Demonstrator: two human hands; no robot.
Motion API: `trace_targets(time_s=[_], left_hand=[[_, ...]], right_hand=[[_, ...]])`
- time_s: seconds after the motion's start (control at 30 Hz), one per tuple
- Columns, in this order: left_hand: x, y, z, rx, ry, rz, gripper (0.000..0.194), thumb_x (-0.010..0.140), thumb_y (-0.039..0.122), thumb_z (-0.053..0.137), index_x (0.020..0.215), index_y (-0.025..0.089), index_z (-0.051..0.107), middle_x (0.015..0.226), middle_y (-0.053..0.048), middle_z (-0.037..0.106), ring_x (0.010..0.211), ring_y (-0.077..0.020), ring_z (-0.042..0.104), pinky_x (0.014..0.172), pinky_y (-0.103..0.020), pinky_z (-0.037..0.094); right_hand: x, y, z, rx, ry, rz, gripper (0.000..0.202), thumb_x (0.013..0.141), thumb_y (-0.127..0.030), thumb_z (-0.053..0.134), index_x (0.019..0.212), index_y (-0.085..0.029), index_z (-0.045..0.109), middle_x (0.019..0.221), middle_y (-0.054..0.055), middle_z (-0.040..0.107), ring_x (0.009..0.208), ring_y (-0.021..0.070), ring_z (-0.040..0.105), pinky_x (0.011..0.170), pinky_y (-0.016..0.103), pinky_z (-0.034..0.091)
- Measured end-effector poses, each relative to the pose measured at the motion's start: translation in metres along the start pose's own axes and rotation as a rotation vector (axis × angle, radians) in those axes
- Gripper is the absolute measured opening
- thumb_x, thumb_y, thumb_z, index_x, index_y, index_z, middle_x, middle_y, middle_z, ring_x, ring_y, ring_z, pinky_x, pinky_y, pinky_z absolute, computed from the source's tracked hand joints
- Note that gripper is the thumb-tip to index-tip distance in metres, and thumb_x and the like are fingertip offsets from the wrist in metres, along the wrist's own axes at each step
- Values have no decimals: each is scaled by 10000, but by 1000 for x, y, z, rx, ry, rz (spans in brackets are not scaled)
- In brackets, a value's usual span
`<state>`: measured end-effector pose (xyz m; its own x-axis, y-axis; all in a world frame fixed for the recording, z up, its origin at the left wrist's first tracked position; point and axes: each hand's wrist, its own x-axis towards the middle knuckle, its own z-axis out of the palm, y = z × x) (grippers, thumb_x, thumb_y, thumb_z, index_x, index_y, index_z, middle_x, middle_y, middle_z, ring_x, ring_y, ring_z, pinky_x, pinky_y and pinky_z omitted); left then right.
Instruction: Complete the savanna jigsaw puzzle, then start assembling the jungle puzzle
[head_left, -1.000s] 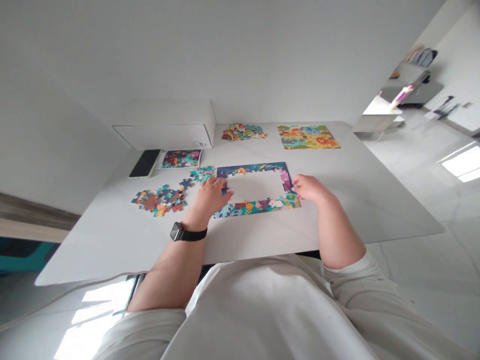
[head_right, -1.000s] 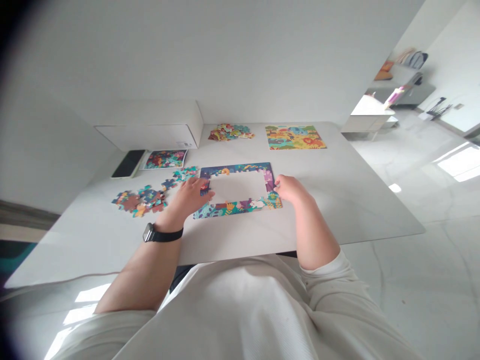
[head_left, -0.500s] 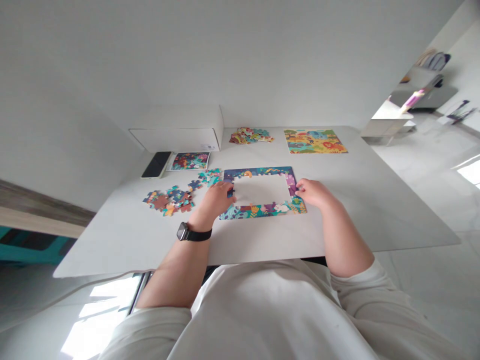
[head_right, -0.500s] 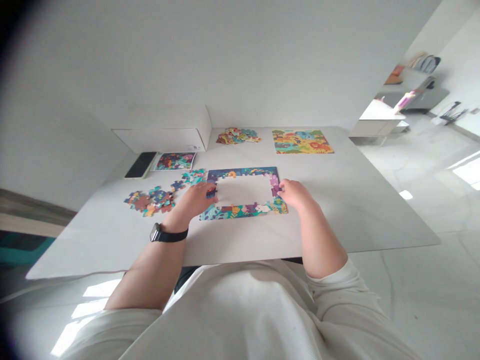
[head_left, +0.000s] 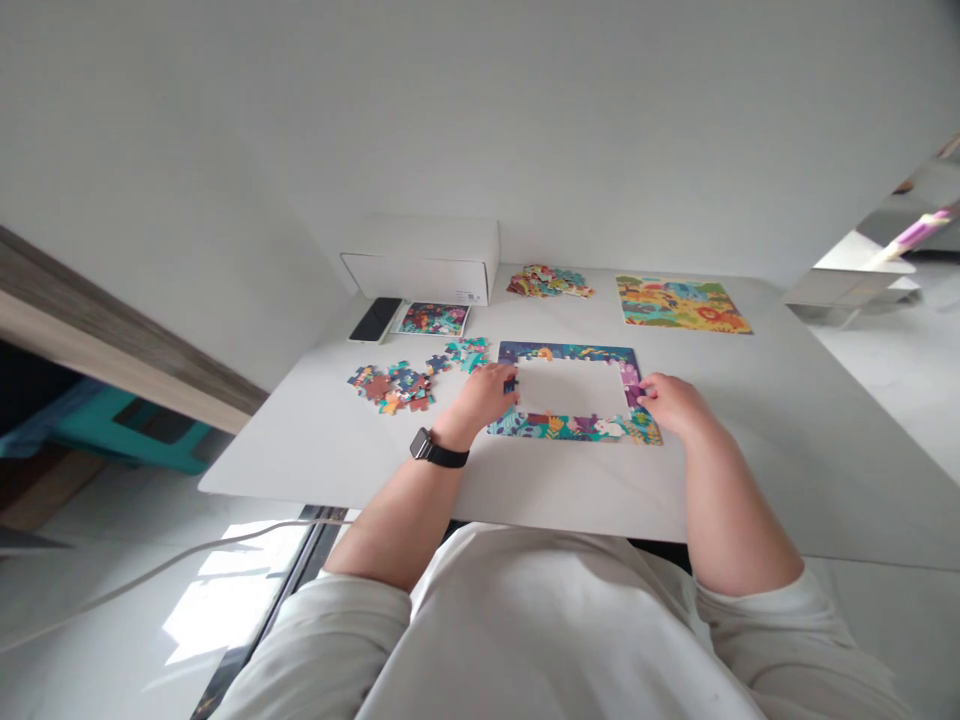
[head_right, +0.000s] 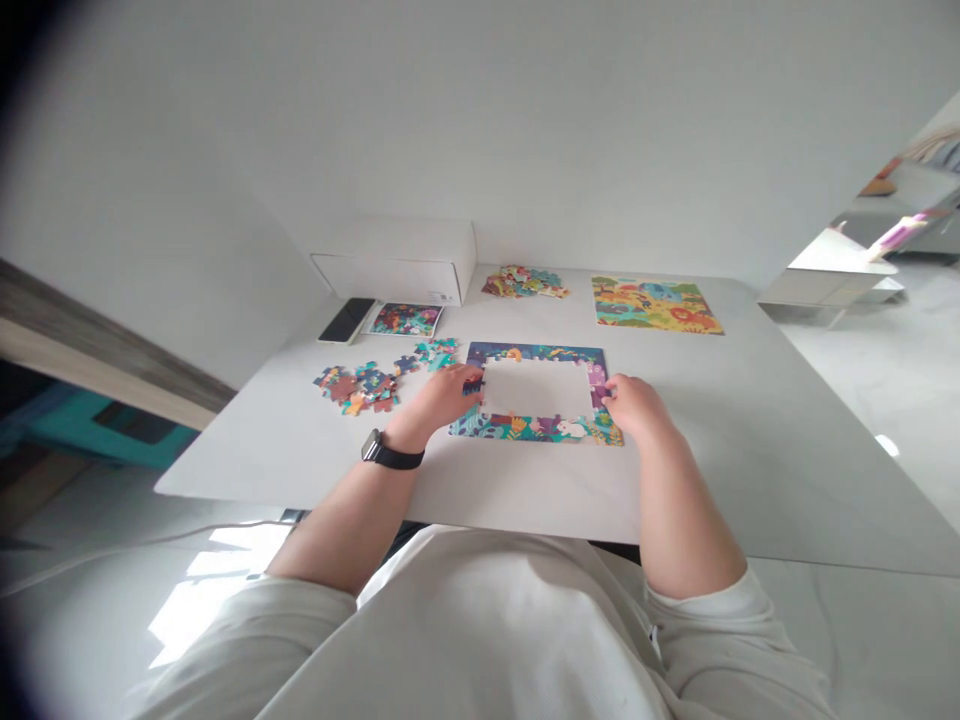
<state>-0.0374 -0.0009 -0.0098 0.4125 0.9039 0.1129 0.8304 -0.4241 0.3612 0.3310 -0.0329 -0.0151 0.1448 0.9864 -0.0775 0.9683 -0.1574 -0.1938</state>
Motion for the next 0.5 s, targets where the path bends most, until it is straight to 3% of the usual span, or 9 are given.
trace_targets(time_s=[0.13, 0.27, 0.37, 0.5], left_hand=[[-6, 1, 5, -8, 15, 50, 561, 895, 414, 806, 1414, 244, 682, 1529, -158, 614, 1463, -372, 542, 1242, -557, 433], [-12, 1, 7, 5, -183, 192, 856, 743, 518, 954, 1502, 274, 642, 1695, -183, 421, 1595, -445, 368, 1275, -589, 398], [-13, 1, 7, -15, -248, 224, 896, 735, 499, 969, 1530, 268, 626, 1704, -189, 408, 1594, -443, 385, 1265, -568, 431], [-12, -3, 8, -37, -213, 243, 837, 754, 459, 961, 1508, 268, 650, 1704, -179, 427, 1581, -433, 423, 1260, -563, 449]], right_hand=[[0, 5, -3, 51, -4, -51, 326, 918, -296, 716, 1233, -261, 788, 1174, 106, 818, 1043, 292, 768, 931, 388, 581], [-10, 10, -9, 76, -126, -192, 602, 825, -403, 851, 1394, -253, 725, 1316, 136, 751, 1179, 316, 736, 1002, 369, 572], [-20, 10, -11, 21, -168, -272, 832, 709, -405, 946, 1483, -270, 672, 1409, 154, 685, 1317, 352, 666, 1112, 381, 527], [-24, 6, -8, -20, -181, -267, 878, 683, -385, 967, 1498, -291, 654, 1452, 161, 650, 1346, 371, 633, 1164, 416, 493]])
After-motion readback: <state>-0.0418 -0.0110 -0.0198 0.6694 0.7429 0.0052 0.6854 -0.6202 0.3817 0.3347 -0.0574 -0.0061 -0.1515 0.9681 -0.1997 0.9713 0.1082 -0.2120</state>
